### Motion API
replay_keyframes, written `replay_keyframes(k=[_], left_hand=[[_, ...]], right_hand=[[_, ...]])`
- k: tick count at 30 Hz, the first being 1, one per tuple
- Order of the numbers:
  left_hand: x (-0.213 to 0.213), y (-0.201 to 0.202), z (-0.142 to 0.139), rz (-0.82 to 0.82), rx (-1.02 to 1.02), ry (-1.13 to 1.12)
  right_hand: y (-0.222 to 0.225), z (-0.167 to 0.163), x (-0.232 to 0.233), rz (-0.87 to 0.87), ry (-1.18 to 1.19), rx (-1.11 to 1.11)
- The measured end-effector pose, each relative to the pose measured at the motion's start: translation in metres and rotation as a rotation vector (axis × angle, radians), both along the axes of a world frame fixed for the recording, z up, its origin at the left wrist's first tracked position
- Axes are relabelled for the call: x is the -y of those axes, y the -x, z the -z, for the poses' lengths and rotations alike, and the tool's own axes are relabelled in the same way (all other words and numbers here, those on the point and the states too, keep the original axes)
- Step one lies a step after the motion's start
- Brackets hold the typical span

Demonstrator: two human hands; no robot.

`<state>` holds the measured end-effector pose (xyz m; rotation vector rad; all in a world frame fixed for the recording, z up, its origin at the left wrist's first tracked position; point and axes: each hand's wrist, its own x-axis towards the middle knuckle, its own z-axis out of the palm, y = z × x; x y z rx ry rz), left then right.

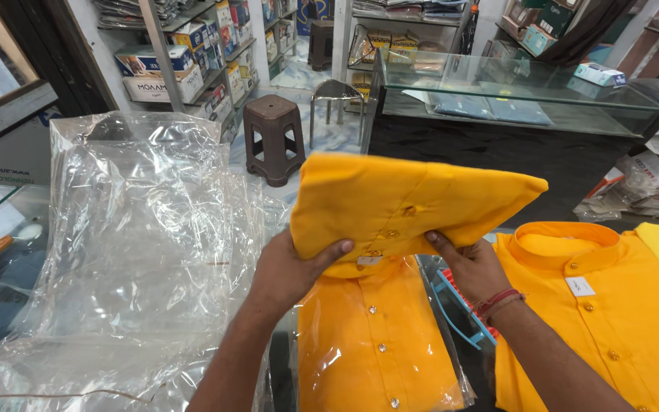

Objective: The person folds a yellow shirt, brushes its surface with a blue brush, and places it into a clear plastic bag. The person repeats this process for multiple shirts, stacking the packaged items on the counter.

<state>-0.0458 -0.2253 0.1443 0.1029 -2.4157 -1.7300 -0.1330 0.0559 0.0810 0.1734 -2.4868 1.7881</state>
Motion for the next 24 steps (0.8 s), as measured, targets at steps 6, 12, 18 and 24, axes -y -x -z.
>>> replay_keyframes(k=[6, 12, 18, 24], left_hand=[[0.002, 0.007, -0.002, -0.074, -0.073, -0.120], [0.005, 0.022, 0.021, -0.150, 0.042, -0.126], [-0.006, 0.007, 0.114, -0.168, 0.366, -0.024], [-0.021, -0.010, 0.137, -0.277, 0.444, 0.290]], right_hand=[[0.009, -0.028, -0.001, -0.097, 0.057, -0.254], [0.009, -0.010, 0.008, -0.008, 0.044, -0.229], [-0.017, 0.070, 0.027, 0.055, -0.316, 0.126], [-0.036, 0.069, 0.038, 0.120, -0.451, 0.110]])
